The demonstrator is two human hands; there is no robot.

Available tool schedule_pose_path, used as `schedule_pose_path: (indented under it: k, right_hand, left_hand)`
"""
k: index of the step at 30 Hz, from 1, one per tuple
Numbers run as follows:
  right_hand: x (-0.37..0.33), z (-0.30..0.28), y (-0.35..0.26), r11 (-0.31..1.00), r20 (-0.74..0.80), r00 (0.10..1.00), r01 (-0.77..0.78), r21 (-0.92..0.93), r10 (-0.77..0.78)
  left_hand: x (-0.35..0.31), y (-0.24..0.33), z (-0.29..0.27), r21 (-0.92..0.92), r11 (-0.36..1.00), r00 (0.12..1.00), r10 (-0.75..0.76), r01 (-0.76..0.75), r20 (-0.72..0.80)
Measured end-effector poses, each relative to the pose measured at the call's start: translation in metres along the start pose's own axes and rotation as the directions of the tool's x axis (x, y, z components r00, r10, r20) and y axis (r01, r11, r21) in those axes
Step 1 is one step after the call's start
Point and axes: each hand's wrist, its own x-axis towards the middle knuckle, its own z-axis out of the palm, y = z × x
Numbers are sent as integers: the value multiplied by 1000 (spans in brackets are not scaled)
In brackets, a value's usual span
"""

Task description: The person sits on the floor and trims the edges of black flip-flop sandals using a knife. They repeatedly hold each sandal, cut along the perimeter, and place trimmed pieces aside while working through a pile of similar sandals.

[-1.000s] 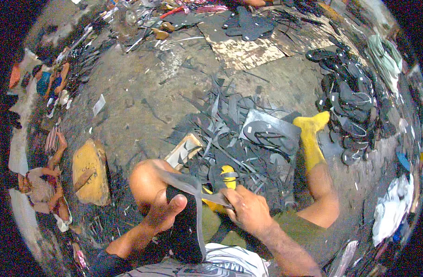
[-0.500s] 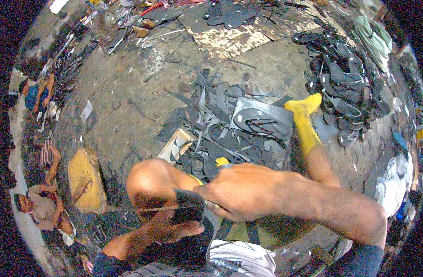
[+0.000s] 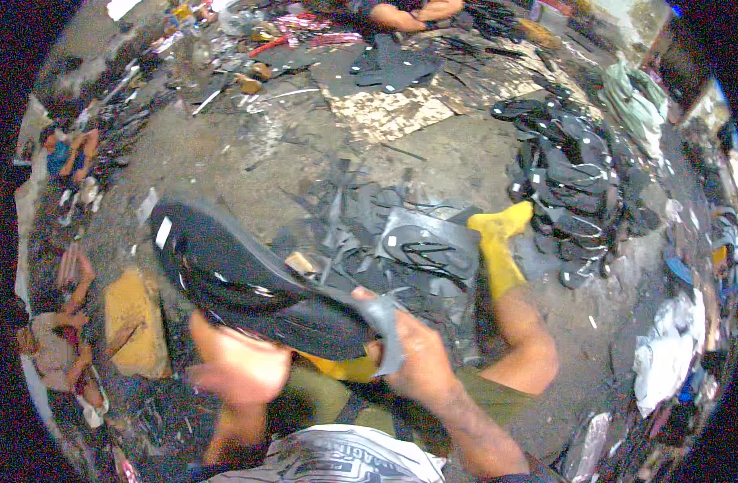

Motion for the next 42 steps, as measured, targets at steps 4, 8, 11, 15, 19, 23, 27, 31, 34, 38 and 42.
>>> schedule_pose_path:
  k: [4, 8, 11, 15, 19, 23, 27, 31, 34, 38, 42]
  right_hand:
    - [-21, 62, 23, 999, -45, 999, -20, 40, 22]
    - [-42, 72, 38, 985, -28, 994, -112, -129, 109]
    - [-48, 61, 40, 934, 138, 956, -211, -290, 259]
    - [-27, 51, 35, 986, 251, 967, 4, -167, 39]
    - [11, 61, 29, 982, 278, 957, 125, -145, -80]
    - [54, 93, 36, 981, 107, 992, 85, -176, -67]
    - [86, 106, 47, 988, 0, 990, 140, -63, -140]
    - [64, 62, 35, 971, 241, 943, 206, 121, -230]
    - [17, 36, 14, 843, 269, 947, -288, 454, 179]
    - [-14, 50, 12, 782, 147, 986, -153, 604, 79]
    - [-14, 68, 3, 992, -44, 997, 69, 107, -64]
  left_hand:
    - [2, -48, -11, 291, 944, 845, 27, 155, -534]
    - [3, -43, -19, 2, 994, 862, -96, 112, -498]
    - [-11, -45, -18, 154, 960, 821, -112, 236, -560]
    - [-28, -57, -29, 306, 923, 821, -18, 233, -571]
    - [-32, -51, -40, 168, 970, 893, -86, 176, -442]
    - [-22, -45, -29, 110, 965, 872, -163, 239, -461]
    - [-15, -43, -17, 141, 978, 902, -83, 156, -423]
    - [-13, -36, -27, 138, 953, 849, -167, 269, -501]
    - [-15, -39, -36, 109, 979, 899, -111, 173, -425]
    - [-7, -48, -41, 256, 930, 932, -179, 265, -315]
    - [13, -39, -50, 213, 962, 972, -129, 170, -194]
